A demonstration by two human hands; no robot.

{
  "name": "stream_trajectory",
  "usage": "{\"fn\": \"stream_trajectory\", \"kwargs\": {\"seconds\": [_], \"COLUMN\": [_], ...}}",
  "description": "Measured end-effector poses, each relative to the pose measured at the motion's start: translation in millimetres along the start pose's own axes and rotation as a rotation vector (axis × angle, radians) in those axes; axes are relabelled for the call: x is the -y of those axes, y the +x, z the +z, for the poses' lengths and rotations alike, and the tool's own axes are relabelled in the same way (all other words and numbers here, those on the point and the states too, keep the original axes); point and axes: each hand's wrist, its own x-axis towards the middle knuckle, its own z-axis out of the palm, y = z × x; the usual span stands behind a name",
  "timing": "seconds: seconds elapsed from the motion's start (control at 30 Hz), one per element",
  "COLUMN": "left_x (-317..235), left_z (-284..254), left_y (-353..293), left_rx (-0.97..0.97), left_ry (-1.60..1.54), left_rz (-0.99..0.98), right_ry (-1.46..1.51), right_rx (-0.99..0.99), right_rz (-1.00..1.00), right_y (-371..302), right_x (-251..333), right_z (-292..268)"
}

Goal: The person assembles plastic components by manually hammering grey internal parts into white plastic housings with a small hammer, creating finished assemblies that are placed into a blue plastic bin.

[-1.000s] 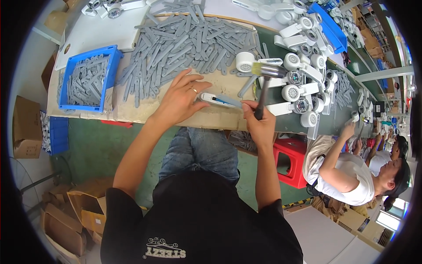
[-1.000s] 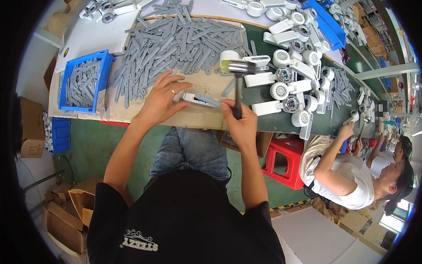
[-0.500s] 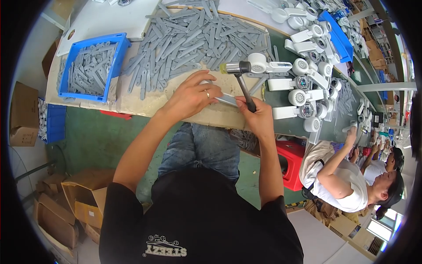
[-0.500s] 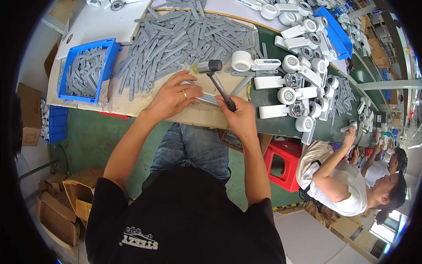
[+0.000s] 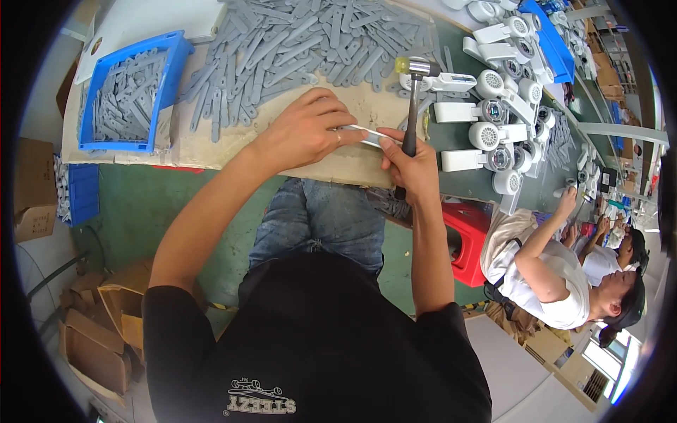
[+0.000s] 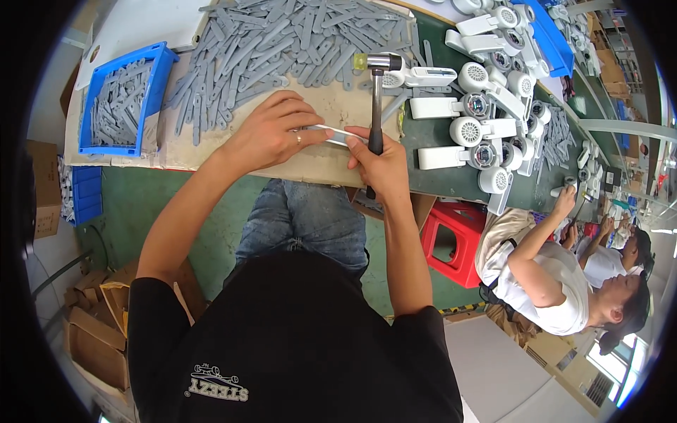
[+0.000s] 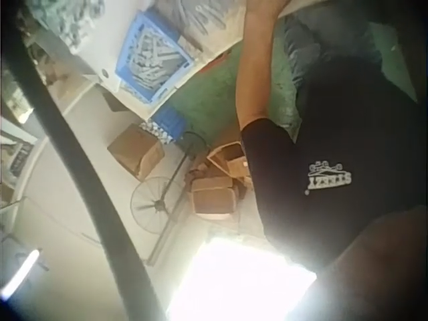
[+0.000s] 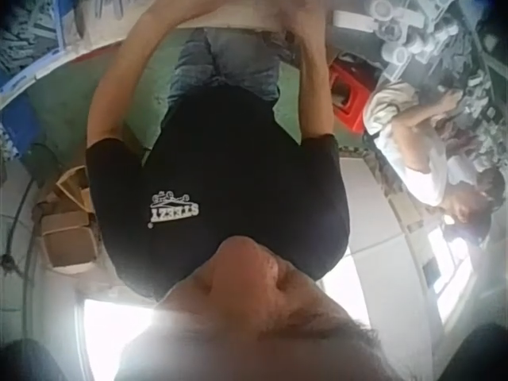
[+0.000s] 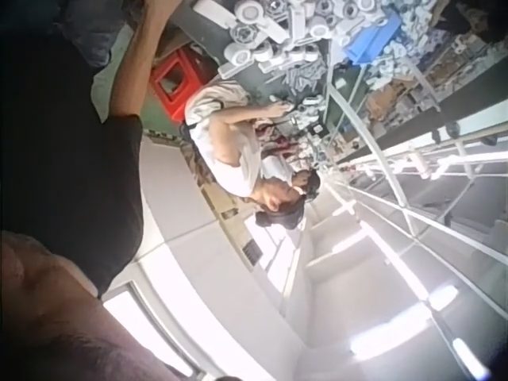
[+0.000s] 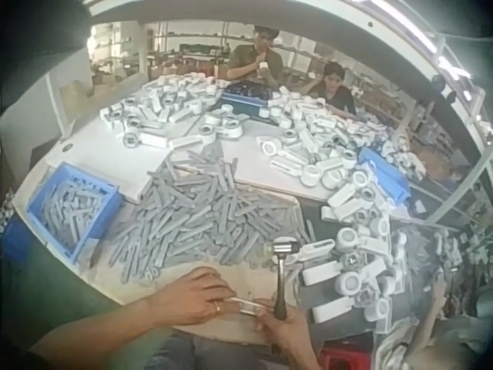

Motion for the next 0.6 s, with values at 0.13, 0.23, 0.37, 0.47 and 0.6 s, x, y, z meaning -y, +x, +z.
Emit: {"fn": "stream_trajectory", "kwargs": {"seconds": [0.13,0.23,0.37,0.47,0.6], "left_x": [0,3,1,1,2], "left_z": [8,11,9,8,10], "left_y": [7,7,6,7,9], "left_rx": [0.09,0.098,0.102,0.116,0.111], "left_ry": [0.037,0.044,0.053,0.073,0.09], "left_rz": [0.053,0.059,0.033,0.037,0.057], "right_ry": [0.0,-0.204,-0.394,-0.615,-0.788], "right_rx": [-0.108,-0.172,-0.322,-0.376,-0.411], "right_rz": [-0.096,-0.204,-0.214,-0.306,-0.503], "right_y": [-3,-23,-84,-117,-119], "right_x": [-8,-10,-11,-23,-45], "right_z": [11,4,-14,-15,-8]}}
